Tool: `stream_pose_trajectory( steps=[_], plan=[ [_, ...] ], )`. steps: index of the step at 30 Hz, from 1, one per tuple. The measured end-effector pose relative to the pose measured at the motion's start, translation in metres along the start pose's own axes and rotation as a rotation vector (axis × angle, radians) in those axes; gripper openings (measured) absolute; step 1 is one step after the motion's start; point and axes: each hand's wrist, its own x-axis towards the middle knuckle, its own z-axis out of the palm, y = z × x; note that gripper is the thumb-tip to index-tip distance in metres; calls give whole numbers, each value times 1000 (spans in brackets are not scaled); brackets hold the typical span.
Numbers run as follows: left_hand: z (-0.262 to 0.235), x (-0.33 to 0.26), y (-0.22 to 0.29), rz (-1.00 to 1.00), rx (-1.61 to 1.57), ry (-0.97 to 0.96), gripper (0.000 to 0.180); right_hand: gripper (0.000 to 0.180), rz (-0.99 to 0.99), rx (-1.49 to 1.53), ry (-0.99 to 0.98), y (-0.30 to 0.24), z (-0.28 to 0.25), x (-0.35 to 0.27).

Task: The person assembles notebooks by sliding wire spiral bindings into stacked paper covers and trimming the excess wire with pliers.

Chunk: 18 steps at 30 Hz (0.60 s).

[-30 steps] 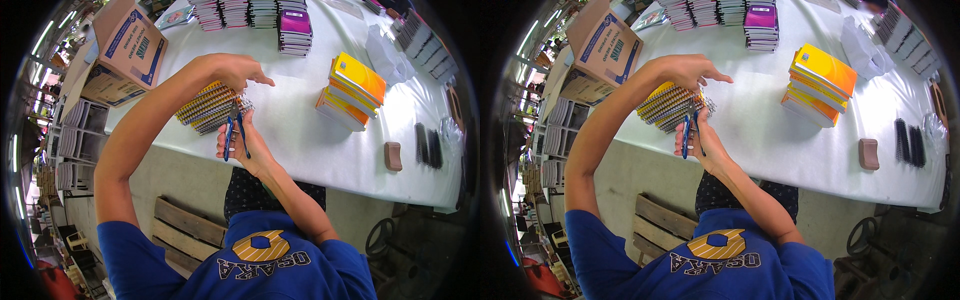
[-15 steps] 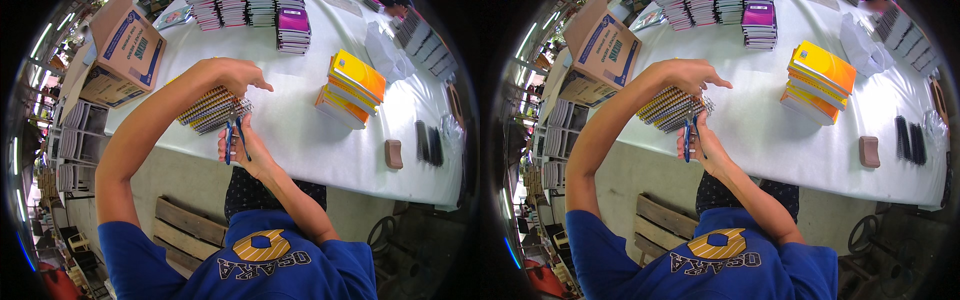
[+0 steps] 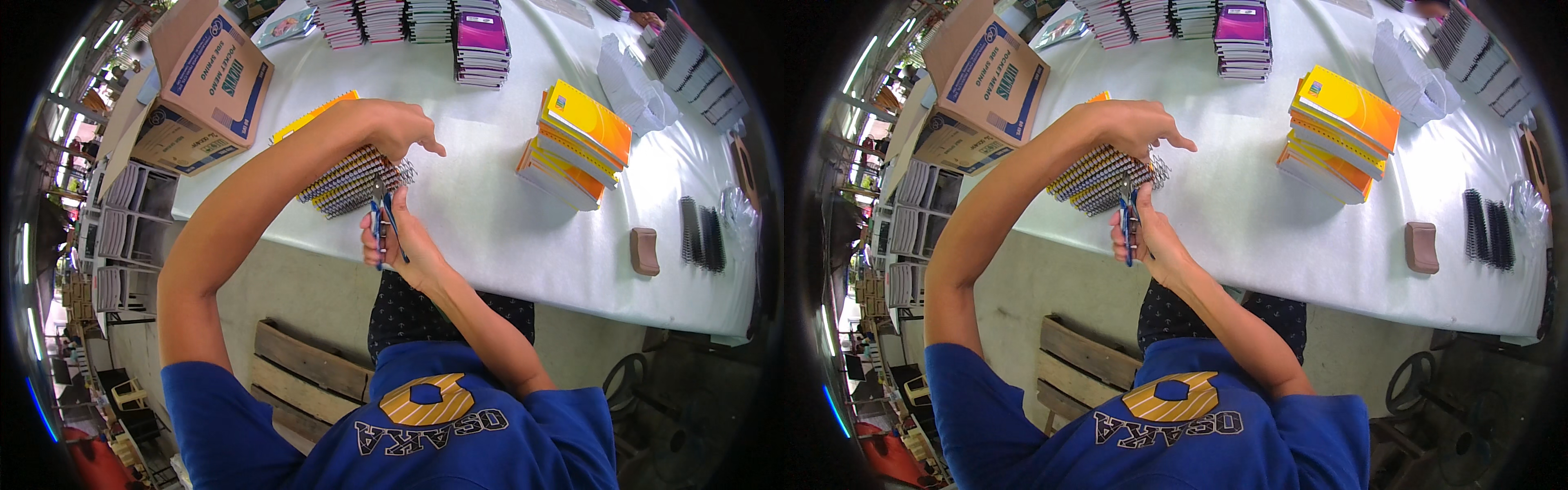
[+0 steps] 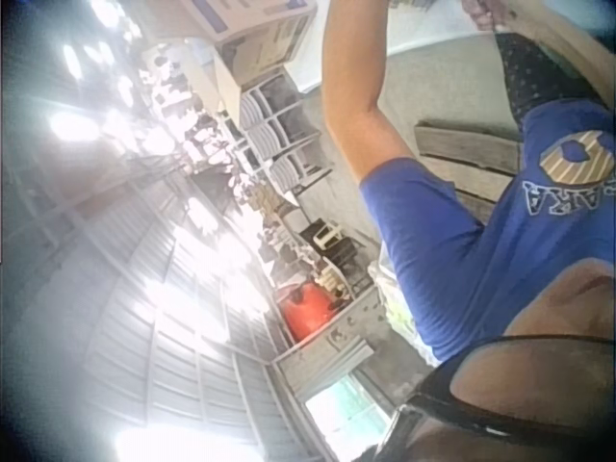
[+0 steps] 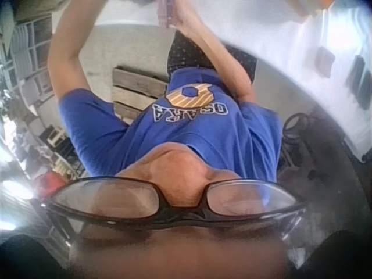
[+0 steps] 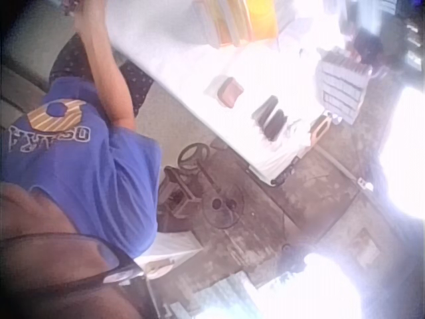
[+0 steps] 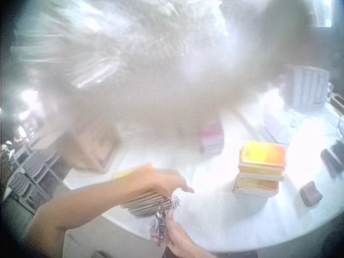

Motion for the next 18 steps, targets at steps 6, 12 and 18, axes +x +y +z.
stream_pose_trajectory(
  steps=[6,12,18],
  plan=[
    [1,0,2,-17,-23,37,75,77,-54,20,62,-1,-5,4],
    [7,5,-1,4,12,17,73,75,-9,73,-29,-3,-16,4],
    [6,5,-3,11,-35,25,74,76,-26,40,118,1,-5,-7]
  ],
)
